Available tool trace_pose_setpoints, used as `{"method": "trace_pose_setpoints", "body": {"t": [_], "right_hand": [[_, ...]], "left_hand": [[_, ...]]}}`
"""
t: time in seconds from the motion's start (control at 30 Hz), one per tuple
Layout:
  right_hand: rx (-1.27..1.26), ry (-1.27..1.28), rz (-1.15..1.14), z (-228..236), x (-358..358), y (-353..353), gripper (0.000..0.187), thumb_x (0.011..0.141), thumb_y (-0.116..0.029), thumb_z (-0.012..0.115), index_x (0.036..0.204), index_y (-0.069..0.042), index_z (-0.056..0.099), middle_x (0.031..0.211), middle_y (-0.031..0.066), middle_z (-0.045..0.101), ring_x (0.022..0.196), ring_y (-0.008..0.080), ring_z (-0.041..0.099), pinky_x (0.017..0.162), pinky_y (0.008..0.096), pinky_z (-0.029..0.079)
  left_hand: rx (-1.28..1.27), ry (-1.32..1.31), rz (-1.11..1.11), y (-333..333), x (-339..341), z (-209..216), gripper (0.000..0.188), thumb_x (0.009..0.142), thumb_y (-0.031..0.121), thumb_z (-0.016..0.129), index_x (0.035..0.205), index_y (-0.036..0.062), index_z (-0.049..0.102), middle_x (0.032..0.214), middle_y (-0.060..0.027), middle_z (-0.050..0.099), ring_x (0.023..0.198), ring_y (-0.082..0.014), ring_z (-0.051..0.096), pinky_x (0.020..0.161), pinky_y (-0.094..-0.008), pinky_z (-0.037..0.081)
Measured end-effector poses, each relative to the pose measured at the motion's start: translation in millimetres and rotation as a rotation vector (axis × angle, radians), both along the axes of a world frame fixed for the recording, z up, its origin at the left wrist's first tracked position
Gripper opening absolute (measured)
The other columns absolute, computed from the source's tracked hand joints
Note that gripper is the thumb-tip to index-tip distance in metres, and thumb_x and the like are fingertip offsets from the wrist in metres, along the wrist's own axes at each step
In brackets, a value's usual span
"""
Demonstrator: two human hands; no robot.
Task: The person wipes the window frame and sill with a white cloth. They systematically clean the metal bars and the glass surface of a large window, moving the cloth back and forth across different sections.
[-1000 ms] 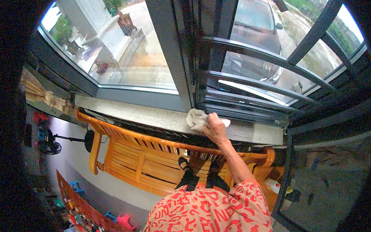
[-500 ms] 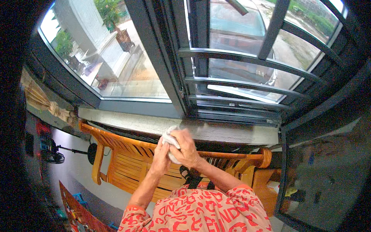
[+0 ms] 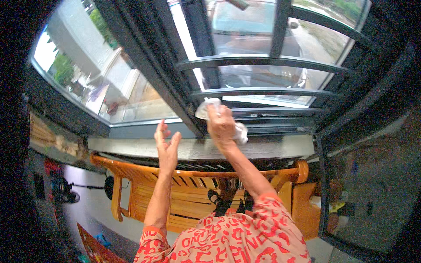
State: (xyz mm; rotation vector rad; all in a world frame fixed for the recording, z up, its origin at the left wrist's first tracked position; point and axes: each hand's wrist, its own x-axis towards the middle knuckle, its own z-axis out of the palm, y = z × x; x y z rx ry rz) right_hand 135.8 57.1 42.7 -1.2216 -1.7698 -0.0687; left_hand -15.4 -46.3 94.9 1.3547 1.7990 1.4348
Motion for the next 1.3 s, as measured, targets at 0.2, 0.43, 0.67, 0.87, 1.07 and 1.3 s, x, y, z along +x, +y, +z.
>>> {"method": "trace_pose_setpoints", "body": {"t": [0.2, 0.43, 0.67, 0.87, 1.07, 1.3], "right_hand": [[-0.095, -0.261, -0.162, -40, 11, 26, 0.032, 0.077, -0.017, 0.064, 0.108, -0.021, 0.066, 0.095, 0.0107, 0.051, 0.090, 0.0292, 0.054, 0.064, 0.0393, 0.049], [-0.087, -0.178, -0.437, -46, 119, 34, 0.038, 0.075, -0.014, 0.066, 0.113, -0.018, 0.066, 0.096, 0.0130, 0.049, 0.090, 0.0312, 0.053, 0.068, 0.0415, 0.049], [-0.062, 0.049, -0.614, -57, 223, 46, 0.036, 0.078, -0.006, 0.065, 0.114, -0.005, 0.060, 0.098, 0.0162, 0.050, 0.092, 0.0345, 0.052, 0.077, 0.0439, 0.049], [-0.117, 0.347, -0.851, -47, 299, 60, 0.039, 0.084, -0.014, 0.061, 0.121, -0.003, 0.056, 0.107, 0.0202, 0.049, 0.099, 0.0371, 0.052, 0.084, 0.0445, 0.045], [-0.207, 0.779, -0.818, -57, 290, 78, 0.068, 0.090, -0.030, 0.058, 0.147, -0.009, 0.027, 0.112, 0.0289, 0.043, 0.102, 0.0427, 0.050, 0.090, 0.0485, 0.042], [-0.300, 0.710, -0.624, -52, 185, 65, 0.057, 0.090, -0.012, 0.049, 0.145, -0.009, 0.033, 0.120, 0.0295, 0.038, 0.114, 0.0454, 0.047, 0.098, 0.0479, 0.037]], "left_hand": [[0.129, 0.146, 0.110, 63, -1, -1, 0.104, 0.078, 0.033, 0.078, 0.154, 0.0180, 0.008, 0.139, -0.0197, 0.025, 0.116, -0.0306, 0.038, 0.092, -0.0444, 0.040], [0.097, 0.202, 0.133, 92, 8, -6, 0.106, 0.076, 0.025, 0.079, 0.149, 0.0013, 0.007, 0.133, -0.0241, 0.026, 0.126, -0.0359, 0.032, 0.106, -0.0498, 0.028], [0.143, -0.015, 0.099, 103, 17, -6, 0.099, 0.085, 0.024, 0.070, 0.147, -0.0045, -0.001, 0.147, -0.0291, 0.018, 0.137, -0.0337, 0.023, 0.114, -0.0396, 0.014], [0.045, 0.046, 0.120, 100, 2, -15, 0.101, 0.088, 0.030, 0.068, 0.147, -0.0034, -0.007, 0.150, -0.0259, 0.017, 0.136, -0.0325, 0.025, 0.115, -0.0388, 0.014], [0.034, 0.054, 0.042, 91, 18, 10, 0.102, 0.088, 0.033, 0.068, 0.147, -0.0017, -0.007, 0.152, -0.0256, 0.013, 0.139, -0.0334, 0.019, 0.116, -0.0398, 0.010], [0.037, 0.075, 0.065, 95, 10, 1, 0.105, 0.087, 0.034, 0.069, 0.148, -0.0016, -0.009, 0.152, -0.0250, 0.013, 0.141, -0.0312, 0.015, 0.116, -0.0391, 0.009]]}}
